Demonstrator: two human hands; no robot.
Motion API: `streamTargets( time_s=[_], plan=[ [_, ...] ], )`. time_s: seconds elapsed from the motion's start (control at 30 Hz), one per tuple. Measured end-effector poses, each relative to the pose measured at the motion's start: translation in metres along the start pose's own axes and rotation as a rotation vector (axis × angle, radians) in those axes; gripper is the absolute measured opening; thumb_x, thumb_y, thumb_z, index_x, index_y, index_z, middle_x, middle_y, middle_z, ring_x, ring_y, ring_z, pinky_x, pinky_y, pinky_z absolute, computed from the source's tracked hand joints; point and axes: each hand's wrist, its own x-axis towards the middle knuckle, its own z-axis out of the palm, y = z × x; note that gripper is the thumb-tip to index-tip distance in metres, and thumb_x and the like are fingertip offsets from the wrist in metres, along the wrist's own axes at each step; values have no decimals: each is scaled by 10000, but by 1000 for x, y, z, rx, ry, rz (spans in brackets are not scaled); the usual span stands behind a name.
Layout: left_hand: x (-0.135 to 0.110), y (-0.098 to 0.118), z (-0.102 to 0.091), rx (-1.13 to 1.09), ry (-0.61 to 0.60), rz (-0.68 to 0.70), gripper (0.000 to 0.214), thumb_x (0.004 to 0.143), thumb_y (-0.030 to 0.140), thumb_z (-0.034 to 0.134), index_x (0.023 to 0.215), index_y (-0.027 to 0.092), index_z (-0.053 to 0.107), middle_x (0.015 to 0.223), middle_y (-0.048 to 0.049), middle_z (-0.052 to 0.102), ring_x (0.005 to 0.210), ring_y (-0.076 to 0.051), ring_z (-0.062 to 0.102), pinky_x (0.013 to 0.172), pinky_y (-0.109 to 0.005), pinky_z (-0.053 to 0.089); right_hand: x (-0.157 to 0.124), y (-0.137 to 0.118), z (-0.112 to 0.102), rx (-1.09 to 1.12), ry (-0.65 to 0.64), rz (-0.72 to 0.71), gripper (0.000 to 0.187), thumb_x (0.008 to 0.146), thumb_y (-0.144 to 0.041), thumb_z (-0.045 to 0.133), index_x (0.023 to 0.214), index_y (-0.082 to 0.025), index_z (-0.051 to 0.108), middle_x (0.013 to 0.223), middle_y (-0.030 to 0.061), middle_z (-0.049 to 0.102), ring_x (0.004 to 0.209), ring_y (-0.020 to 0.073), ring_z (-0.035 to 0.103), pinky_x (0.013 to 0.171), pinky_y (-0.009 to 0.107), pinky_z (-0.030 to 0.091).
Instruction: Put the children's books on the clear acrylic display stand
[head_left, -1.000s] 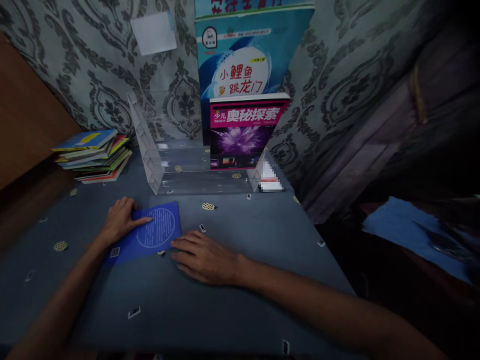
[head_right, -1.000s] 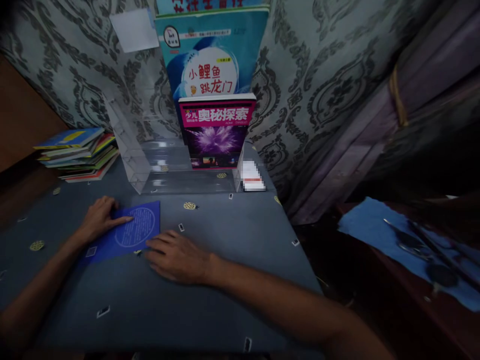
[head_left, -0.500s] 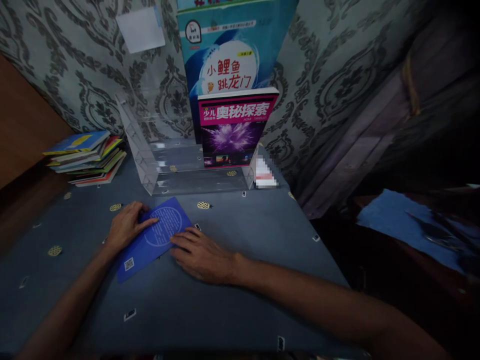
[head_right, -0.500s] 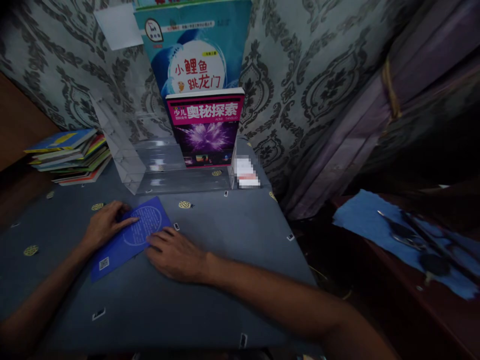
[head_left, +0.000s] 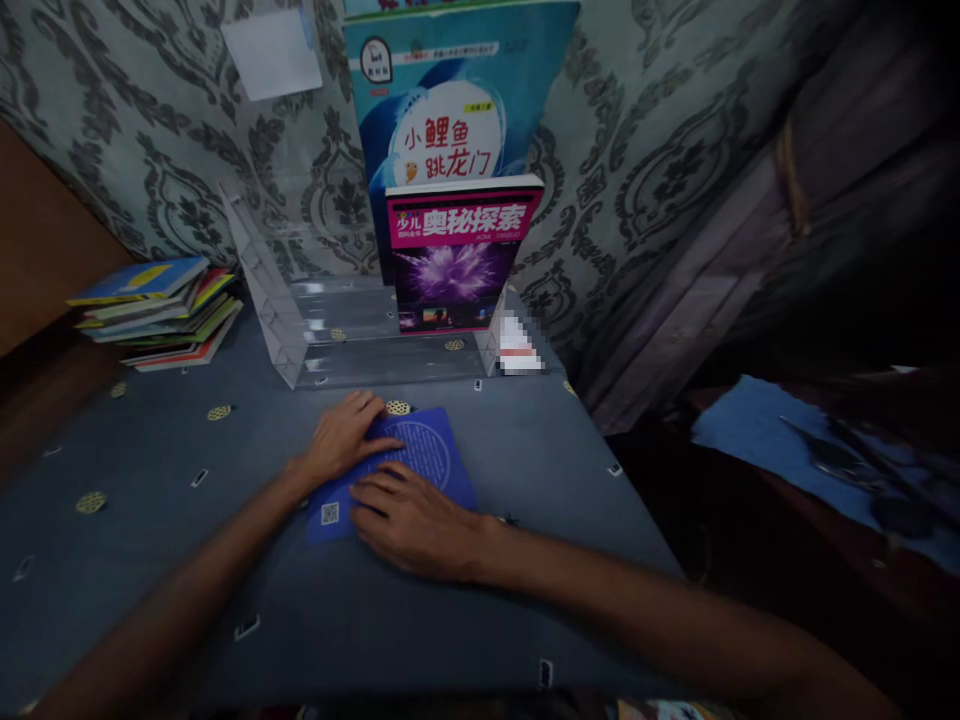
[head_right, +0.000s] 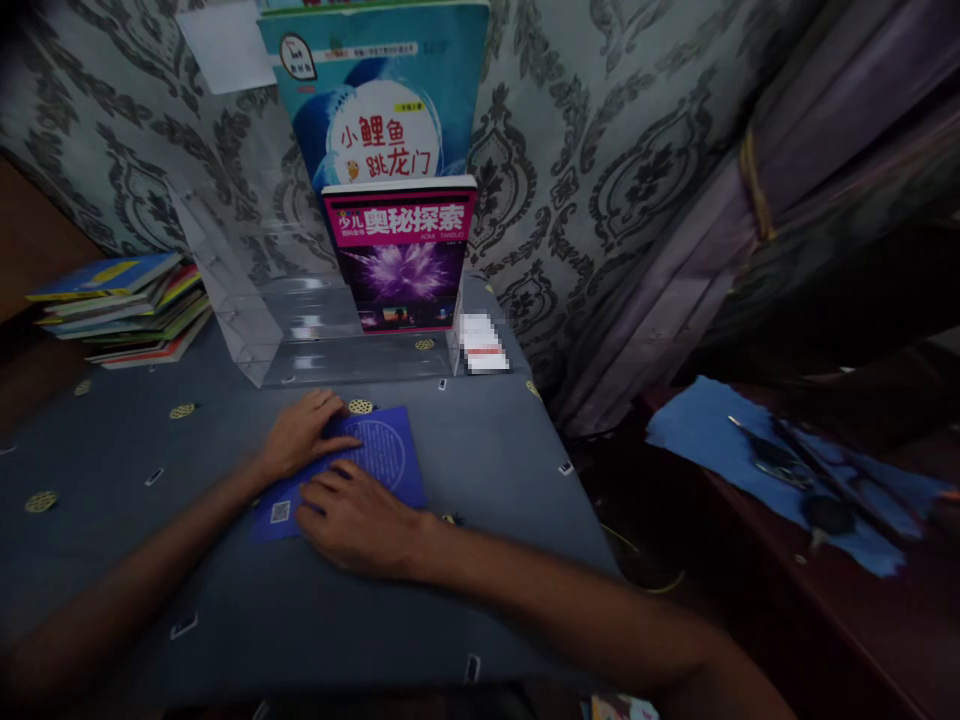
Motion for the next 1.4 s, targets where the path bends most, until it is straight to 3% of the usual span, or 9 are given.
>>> streamTargets(
  time_s=[0.2, 0.33, 0.5, 0.63, 0.8, 1.0, 1.23, 1.4],
  plan=[
    [32, 14, 13, -1, 0, 137, 398, 964, 594, 526, 969, 199, 578, 961, -52, 619, 929, -226, 563, 740, -327, 445, -6, 16, -1, 31, -16, 113, 208, 1025, -216, 506, 1086, -127, 684, 1201, 115, 711, 1140, 250, 613, 1015, 430, 479],
    [40, 17, 13, 2, 25, 126, 319, 987, 506, 532, 950, 193, 580, 953, -61, 624, 922, -233, 564, 777, -346, 461, -10, 24, 1, 122, -6, 165, 224, 1006, -218, 561, 1180, -125, 668, 1275, 107, 689, 1230, 246, 579, 1099, 432, 437],
    [13, 31, -1, -115, 147, -1, 198, 1033, 298, 416, 982, 196, 578, 953, -57, 638, 911, -217, 572, 865, -373, 480, -12, 28, 4, 213, 40, 225, 206, 993, -209, 575, 1144, -119, 683, 1174, 110, 705, 1155, 231, 601, 1083, 411, 457],
    [-21, 47, -2, -131, 80, -35, 275, 1020, 206, 347, 1121, 197, 603, 1012, -78, 676, 957, -227, 615, 900, -402, 512, -13, 33, 9, 256, 132, 352, 184, 986, -160, 533, 1076, -112, 686, 1103, 130, 703, 1102, 242, 613, 1058, 420, 479],
    [-40, 58, 15, 92, 12, -31, 454, 950, 86, 351, 1374, 119, 508, 1302, -164, 655, 1211, -275, 609, 1068, -464, 467, -14, 33, 15, 258, 194, 442, 266, 967, -132, 505, 1190, -131, 649, 1186, 146, 672, 1177, 268, 597, 1094, 477, 467],
    [-42, 63, 15, 260, -58, -80, 523, 958, 96, 360, 1477, 110, 430, 1444, -205, 579, 1376, -294, 526, 1118, -476, 432, -14, 32, 17, 242, 166, 429, 387, 945, -122, 504, 1322, -98, 588, 1304, 191, 627, 1300, 305, 540, 1145, 538, 428],
    [-42, 67, 5, 408, -87, -208, 419, 990, 193, 402, 1387, 160, 534, 1431, -209, 591, 1309, -384, 571, 998, -551, 498, -14, 33, 15, 226, 111, 442, 409, 985, -163, 450, 1369, -87, 568, 1404, 206, 590, 1385, 301, 488, 1179, 557, 396],
    [-42, 68, 5, 439, -79, -194, 379, 1017, 251, 395, 1325, 138, 584, 1409, -231, 598, 1274, -409, 587, 962, -564, 509, -15, 32, 17, 157, 68, 465, 441, 996, -200, 459, 1412, -79, 540, 1470, 213, 548, 1454, 303, 422, 1199, 566, 357]
  ],
)
